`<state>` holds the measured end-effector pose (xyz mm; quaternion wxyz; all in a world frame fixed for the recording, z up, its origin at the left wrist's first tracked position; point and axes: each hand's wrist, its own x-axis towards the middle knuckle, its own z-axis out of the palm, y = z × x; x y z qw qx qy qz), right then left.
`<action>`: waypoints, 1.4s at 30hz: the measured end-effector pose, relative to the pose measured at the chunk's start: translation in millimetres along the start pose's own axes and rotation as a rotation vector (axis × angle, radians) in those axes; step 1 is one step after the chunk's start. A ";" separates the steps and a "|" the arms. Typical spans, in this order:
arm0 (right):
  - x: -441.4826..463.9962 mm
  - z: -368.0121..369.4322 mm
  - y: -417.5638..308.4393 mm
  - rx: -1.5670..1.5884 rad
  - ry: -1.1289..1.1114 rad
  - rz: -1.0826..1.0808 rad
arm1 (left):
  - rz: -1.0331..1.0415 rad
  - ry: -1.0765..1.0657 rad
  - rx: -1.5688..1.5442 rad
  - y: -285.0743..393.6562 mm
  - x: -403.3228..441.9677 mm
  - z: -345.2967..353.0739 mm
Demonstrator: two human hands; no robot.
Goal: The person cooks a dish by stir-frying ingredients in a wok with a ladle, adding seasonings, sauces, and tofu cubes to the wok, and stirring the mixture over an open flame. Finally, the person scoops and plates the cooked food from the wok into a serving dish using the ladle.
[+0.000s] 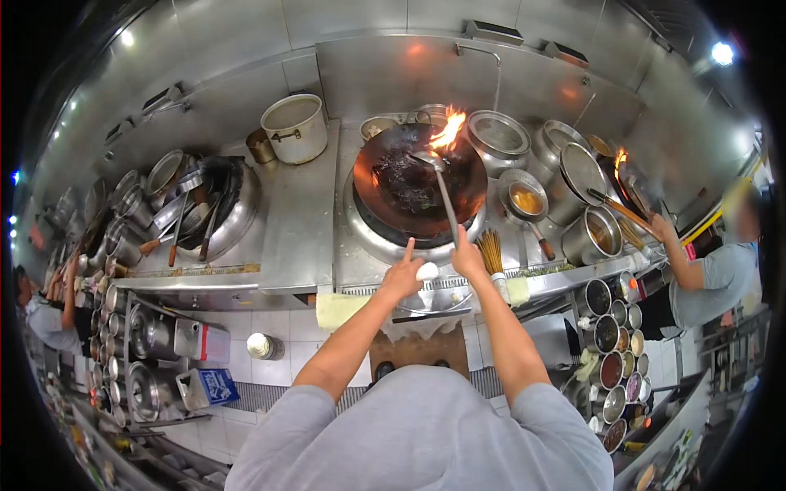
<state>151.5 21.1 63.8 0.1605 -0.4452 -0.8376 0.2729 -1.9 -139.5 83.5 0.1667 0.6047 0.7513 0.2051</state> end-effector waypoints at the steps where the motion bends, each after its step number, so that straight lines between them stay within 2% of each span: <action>1: -11.1 -5.7 11.2 -0.053 0.188 -0.219 | -0.001 -0.003 -0.012 -7.8 -0.3 7.6; 2: -25.4 -6.1 20.1 -0.106 0.370 -0.439 | 0.036 0.108 -0.094 -16.1 -2.0 16.6; 3: -53.3 -17.1 18.1 0.093 0.175 -0.259 | 0.068 0.222 -0.181 -21.0 -4.8 26.5; 4: -85.4 -37.9 4.4 0.287 -0.018 -0.071 | 0.059 0.221 -0.199 -17.0 -12.9 26.0; 5: -111.4 -55.1 -9.1 0.276 -0.029 -0.061 | -0.065 -0.023 -0.804 -6.4 -28.2 16.5; 6: -135.0 -70.5 -22.6 0.433 -0.155 0.101 | -0.195 -0.288 -1.398 4.9 -45.0 5.7; 7: -150.7 -74.7 -27.7 0.592 -0.275 0.264 | -0.206 -0.392 -1.511 16.8 -65.0 -3.0; 10: -176.7 -34.0 4.7 0.645 -0.261 0.384 | -0.227 -0.698 -1.749 45.1 -118.7 -15.0; 12: -182.9 -24.8 6.6 0.616 -0.260 0.442 | -0.220 -0.665 -1.817 70.4 -144.1 -19.7; 14: -182.4 25.6 58.1 0.470 -0.089 0.180 | -0.253 -0.705 -1.850 86.4 -160.9 -10.7; 16: -178.6 39.5 67.6 0.463 -0.092 0.242 | -0.286 -0.729 -1.880 97.6 -169.4 -10.5; 18: -179.4 48.9 76.4 0.464 -0.114 0.318 | -0.223 -0.689 -1.751 104.8 -179.1 -13.9; 20: -177.2 50.4 85.7 0.342 -0.044 0.160 | -0.225 -0.679 -1.759 116.7 -189.0 -22.9; 23: -178.0 44.6 88.5 0.231 0.050 0.096 | -0.238 -0.646 -1.754 139.2 -207.7 -24.8; 26: -180.9 28.6 80.6 0.314 -0.046 0.187 | -0.284 -0.629 -1.737 164.2 -228.1 -13.6; 27: -180.8 29.6 79.0 0.274 0.042 0.069 | -0.318 -0.647 -1.686 171.8 -235.4 -4.4; 28: -182.7 27.9 79.5 0.293 0.027 0.061 | -0.355 -0.661 -1.637 177.5 -243.3 3.5; 30: -183.7 20.4 76.1 0.404 -0.112 0.239 | -0.422 -0.648 -1.607 185.3 -255.9 10.5; 32: -180.4 28.5 86.4 0.483 -0.106 0.188 | -0.440 -0.603 -1.598 195.0 -266.5 10.5; 36: -175.9 33.0 98.5 0.434 -0.118 0.186 | -0.464 -0.562 -1.568 212.3 -281.6 13.6; 38: -175.9 29.6 99.3 0.528 -0.107 0.144 | -0.470 -0.499 -1.557 221.1 -285.7 14.5; 42: -176.7 13.5 93.6 0.550 -0.174 0.173 | -0.469 -0.497 -1.550 226.0 -289.3 19.7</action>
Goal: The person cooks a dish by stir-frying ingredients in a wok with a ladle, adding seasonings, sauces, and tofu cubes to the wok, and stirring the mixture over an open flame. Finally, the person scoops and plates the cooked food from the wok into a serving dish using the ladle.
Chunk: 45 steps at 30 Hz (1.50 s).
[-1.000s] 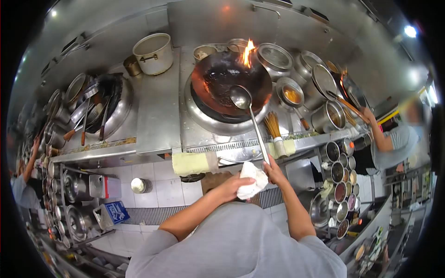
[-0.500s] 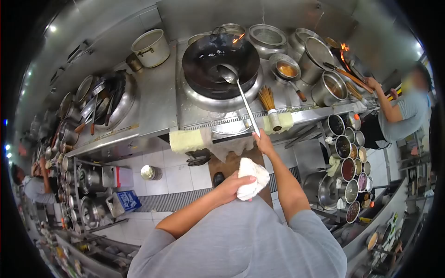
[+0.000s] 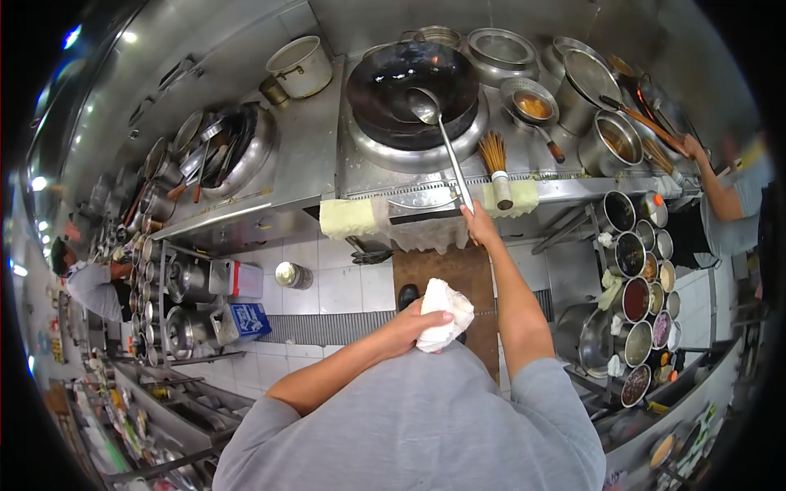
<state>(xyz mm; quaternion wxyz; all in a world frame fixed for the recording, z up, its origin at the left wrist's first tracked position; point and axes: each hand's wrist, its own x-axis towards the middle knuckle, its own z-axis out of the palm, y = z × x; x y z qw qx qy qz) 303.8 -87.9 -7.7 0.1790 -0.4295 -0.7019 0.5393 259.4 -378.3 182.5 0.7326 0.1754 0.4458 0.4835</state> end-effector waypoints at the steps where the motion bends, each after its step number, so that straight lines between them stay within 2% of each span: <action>1: 1.3 -2.2 -2.3 0.046 -0.051 0.053 | -0.002 -0.004 -0.001 -1.1 0.2 -0.4; 6: 6.9 -15.5 -39.5 0.029 -0.080 0.178 | 0.067 0.006 -0.022 -1.6 7.7 -12.2; 8: 21.7 -16.9 -52.2 0.237 -0.028 0.146 | 0.021 -0.066 -0.034 11.5 9.7 -17.7; 9: 11.5 -18.3 -84.2 0.333 -0.058 0.209 | 0.037 -0.077 -0.035 18.2 11.8 -20.2; 10: 7.9 -16.7 -96.9 0.320 -0.055 0.197 | 0.057 -0.101 -0.037 22.7 13.5 -21.7; 12: 3.6 -8.1 -118.8 0.929 -0.248 0.451 | 0.151 -0.099 0.003 21.1 26.2 -31.4; 14: -22.1 0.0 -165.0 1.074 -0.289 0.464 | 0.191 -0.143 0.024 37.1 27.2 -39.3; 15: -20.1 1.2 -179.9 1.121 -0.350 0.472 | 0.140 -0.172 -0.005 48.6 23.6 -42.9; 18: 71.2 3.2 -144.9 1.252 -0.409 0.493 | 0.142 -0.243 0.002 58.5 32.5 -62.2; 19: 97.0 11.1 -138.0 1.196 -0.338 0.498 | 0.148 -0.248 0.004 62.3 32.9 -66.1; 20: 106.1 26.0 -145.6 1.046 -0.226 0.363 | 0.187 -0.245 0.060 65.5 33.5 -69.7; 22: 108.5 59.1 -165.2 0.869 0.004 0.324 | 0.219 -0.250 0.117 70.3 31.5 -80.8; 23: 103.4 68.9 -172.7 0.860 0.045 0.334 | 0.243 -0.250 0.138 74.2 32.3 -88.6; 25: 68.2 65.6 -183.4 1.058 -0.078 0.451 | 0.286 -0.227 0.172 77.2 36.1 -105.4; 26: 57.2 60.4 -186.8 1.045 -0.067 0.440 | 0.298 -0.244 0.168 77.0 39.4 -112.5; 28: 43.6 48.6 -187.2 0.971 -0.239 0.508 | 0.189 -0.208 -0.227 71.3 45.5 -122.6; 30: 80.6 49.8 -110.9 0.868 -0.249 0.443 | 0.062 -0.316 -0.333 77.4 46.8 -129.7; 32: 96.3 66.1 -83.1 -0.684 0.283 -0.193 | 0.119 -0.291 -0.210 83.5 44.1 -120.6; 33: 79.1 61.5 -106.3 -0.661 0.155 -0.048 | 0.114 -0.291 -0.198 85.9 42.4 -118.6; 36: 64.6 59.3 -76.5 -0.507 0.100 -0.045 | 0.200 -0.274 -0.107 85.9 42.5 -108.7; 37: 56.8 53.4 -72.4 -0.439 0.013 0.085 | 0.177 -0.259 -0.129 87.2 43.9 -107.4; 38: 50.1 49.2 -66.1 -0.427 0.018 0.091 | 0.153 -0.244 -0.147 88.0 45.5 -104.8; 41: 34.2 46.0 -22.6 -0.501 0.110 -0.197 | 0.167 -0.262 -0.141 82.2 48.8 -89.6; 44: 20.1 39.2 -17.7 -0.365 -0.004 -0.076 | 0.183 -0.301 -0.167 78.5 52.1 -70.5; 45: 20.8 38.4 -9.4 -0.396 -0.007 -0.120 | 0.184 -0.310 -0.189 76.6 53.6 -64.1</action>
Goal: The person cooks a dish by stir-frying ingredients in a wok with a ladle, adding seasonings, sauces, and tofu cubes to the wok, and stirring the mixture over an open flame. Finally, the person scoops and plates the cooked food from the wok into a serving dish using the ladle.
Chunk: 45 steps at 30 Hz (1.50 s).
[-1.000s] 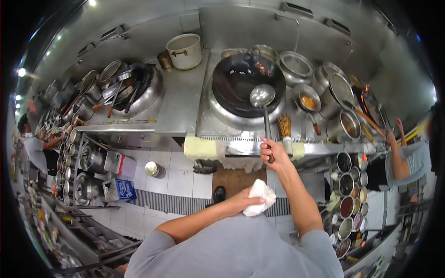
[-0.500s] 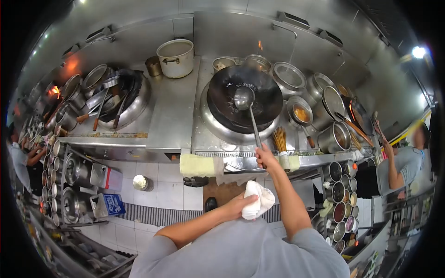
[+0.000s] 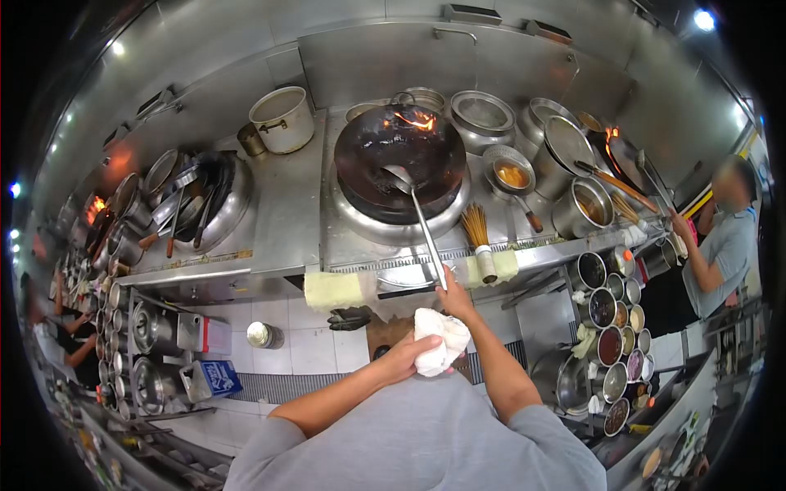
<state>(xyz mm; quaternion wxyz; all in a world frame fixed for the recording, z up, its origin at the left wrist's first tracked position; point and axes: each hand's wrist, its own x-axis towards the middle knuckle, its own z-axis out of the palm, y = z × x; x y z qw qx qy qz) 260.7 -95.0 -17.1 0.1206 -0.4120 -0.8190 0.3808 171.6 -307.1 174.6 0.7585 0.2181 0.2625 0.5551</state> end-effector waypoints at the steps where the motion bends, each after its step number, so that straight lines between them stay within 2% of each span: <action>1: -7.5 -9.4 -8.9 0.006 -0.003 0.003 | -0.005 0.005 0.001 -3.8 3.0 4.1; 4: -14.4 -29.7 -23.4 0.223 -0.160 0.172 | -0.092 0.023 -0.023 -18.4 6.3 13.4; 6: -6.3 -31.9 -23.5 0.281 -0.149 0.168 | -0.149 0.046 0.127 -28.5 8.6 15.3; 11: 33.4 -52.2 -45.9 0.448 -0.053 0.241 | 0.017 0.145 0.175 -39.1 5.6 42.2; 13: 26.0 -69.2 -71.8 0.741 -0.099 0.269 | 0.051 0.158 0.180 -33.0 1.8 37.6; 14: 14.5 -82.5 -88.5 0.740 -0.097 0.259 | 0.097 0.210 0.171 -33.9 -1.8 27.3; 16: -5.3 -102.2 -117.4 1.362 -0.249 0.436 | 0.143 0.262 0.148 -27.2 -6.5 2.7; 17: 1.4 -104.2 -119.8 1.354 -0.247 0.427 | 0.193 0.300 0.102 -21.6 -6.5 -7.3; 19: 13.5 -106.0 -112.3 1.653 -0.427 0.524 | 0.201 0.372 -0.005 -10.7 -2.9 -44.2; 21: 46.7 -73.5 -80.0 1.628 -0.439 0.525 | 0.197 0.388 -0.105 6.3 14.6 -86.9; 23: 62.5 -54.0 -81.1 0.742 -0.202 0.213 | 0.251 0.531 -0.013 35.6 39.7 -116.2; 24: 64.2 -39.6 -71.0 0.518 -0.091 0.105 | 0.265 0.611 0.007 45.4 56.8 -147.4; 27: 40.3 -41.9 -86.6 0.423 -0.104 0.204 | 0.251 0.606 -0.039 83.2 98.9 -226.1; 32: 30.7 -34.3 -70.2 0.413 -0.153 0.264 | 0.195 0.754 -0.190 141.1 150.6 -255.1; 35: 28.5 -27.1 -64.0 0.413 -0.084 0.361 | 0.179 0.764 -0.178 151.3 194.2 -274.7; 36: 24.5 -31.2 -74.2 0.390 -0.119 0.397 | 0.156 0.834 -0.217 155.8 201.1 -257.4; 37: 21.6 -32.7 -80.7 0.369 -0.154 0.429 | 0.202 0.861 -0.269 150.1 218.4 -269.2; 39: 20.8 -23.6 -70.2 0.307 -0.087 0.396 | 0.223 0.849 -0.278 141.4 247.0 -294.2; 41: 21.8 1.5 -33.8 0.250 0.163 0.039 | 0.273 0.979 -0.277 141.1 255.0 -287.8; 42: 13.6 7.0 -29.6 0.281 0.260 -0.039 | 0.236 0.926 -0.261 141.2 249.0 -291.8; 43: 8.4 4.7 -28.0 0.274 0.266 -0.049 | 0.231 0.886 -0.248 144.1 241.6 -288.0; 45: -3.0 -1.0 -18.5 0.312 0.243 0.063 | 0.187 0.832 -0.265 150.2 229.2 -287.7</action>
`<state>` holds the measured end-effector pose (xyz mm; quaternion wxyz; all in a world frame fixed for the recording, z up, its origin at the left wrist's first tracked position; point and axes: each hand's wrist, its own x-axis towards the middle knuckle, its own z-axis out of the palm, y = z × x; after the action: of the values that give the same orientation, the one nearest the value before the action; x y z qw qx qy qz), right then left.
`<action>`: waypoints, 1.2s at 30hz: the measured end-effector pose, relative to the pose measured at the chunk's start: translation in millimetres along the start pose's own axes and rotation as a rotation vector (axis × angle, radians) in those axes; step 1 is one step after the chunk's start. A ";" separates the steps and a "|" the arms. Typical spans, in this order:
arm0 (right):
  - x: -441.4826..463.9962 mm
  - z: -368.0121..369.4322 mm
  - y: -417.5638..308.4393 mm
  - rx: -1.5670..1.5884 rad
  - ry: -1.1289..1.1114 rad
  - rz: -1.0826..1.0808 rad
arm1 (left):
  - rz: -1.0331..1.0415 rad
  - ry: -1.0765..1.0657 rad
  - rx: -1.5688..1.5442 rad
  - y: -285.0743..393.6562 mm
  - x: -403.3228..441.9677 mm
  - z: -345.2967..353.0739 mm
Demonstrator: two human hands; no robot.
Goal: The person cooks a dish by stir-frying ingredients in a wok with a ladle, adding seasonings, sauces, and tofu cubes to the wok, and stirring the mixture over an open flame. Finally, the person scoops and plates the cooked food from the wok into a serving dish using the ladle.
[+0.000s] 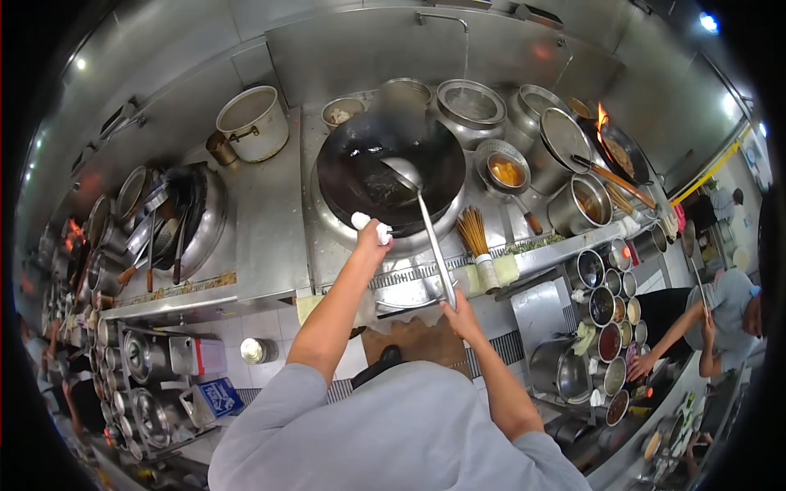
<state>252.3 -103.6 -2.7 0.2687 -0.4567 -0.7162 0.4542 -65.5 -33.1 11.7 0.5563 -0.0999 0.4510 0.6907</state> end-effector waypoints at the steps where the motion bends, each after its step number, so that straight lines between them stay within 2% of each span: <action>1: 4.7 -1.3 6.0 -0.040 0.025 -0.014 | -0.002 -0.043 0.027 3.0 -1.1 -2.9; 4: 10.5 -13.8 -16.3 -0.113 0.078 0.031 | -0.078 -0.088 0.032 11.7 1.6 -5.6; 5: 9.5 -12.1 -19.0 -0.129 0.127 -0.065 | -0.107 -0.089 0.032 13.9 5.5 -8.0; 6: 8.6 -14.7 -29.5 -0.123 0.135 -0.063 | -0.107 -0.091 0.042 17.7 0.7 -5.8; 8: 8.0 -23.3 -51.1 0.260 -0.083 0.298 | -0.175 -0.043 -0.035 32.6 -28.0 8.0; 9: 14.1 -22.1 -46.4 0.260 -0.083 0.300 | -0.203 -0.012 -0.060 40.9 -42.4 17.7; 11: 22.3 -21.9 -32.2 0.073 0.053 0.047 | -0.189 -0.009 0.010 33.6 -4.6 3.3; 12: 21.1 -25.0 -41.1 0.069 0.052 0.051 | -0.162 -0.009 0.073 29.6 8.4 -3.4; 14: 19.5 -30.1 -69.0 0.108 0.019 0.242 | -0.135 0.030 0.064 22.5 0.2 -3.9; 16: 26.9 -20.1 -46.7 0.149 0.030 0.236 | -0.065 -0.084 0.019 15.2 -6.0 -13.6; 18: 39.5 -2.1 -16.3 0.197 0.041 0.231 | -0.048 -0.081 0.011 11.4 -15.9 -18.9; 20: 59.1 11.5 19.0 -0.010 0.202 -0.108 | -0.031 -0.078 -0.036 2.9 -31.1 -8.2; 21: 70.0 22.2 44.0 0.071 0.193 -0.129 | -0.013 -0.036 0.008 6.5 -50.1 2.9; 22: 69.4 11.9 28.1 0.075 0.197 -0.137 | -0.005 -0.041 0.010 14.4 -65.4 16.3; 24: 47.9 -27.4 -43.9 0.369 -0.073 0.250 | 0.002 0.006 0.008 26.8 -92.0 35.3; 27: 26.7 -78.2 -100.3 0.480 -0.155 0.205 | -0.050 -0.006 0.001 32.3 -113.1 60.5; 29: 16.7 -113.2 -122.7 0.582 -0.212 0.194 | -0.009 -0.003 -0.011 23.6 -142.2 83.4; 33: -0.6 -179.6 -133.4 0.740 -0.180 0.139 | -0.031 -0.113 0.045 -8.7 -189.2 135.5; 35: -1.7 -208.2 -133.0 0.940 -0.297 0.121 | -0.069 -0.150 0.066 -23.2 -204.8 157.1; 36: -1.6 -224.9 -133.6 0.939 -0.298 0.116 | -0.056 -0.189 0.032 -30.6 -197.5 161.6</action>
<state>378.1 -36.7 216.7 0.3143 -0.2557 -0.4382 0.8024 90.8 -49.2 215.0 0.6170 -0.0380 0.4047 0.6739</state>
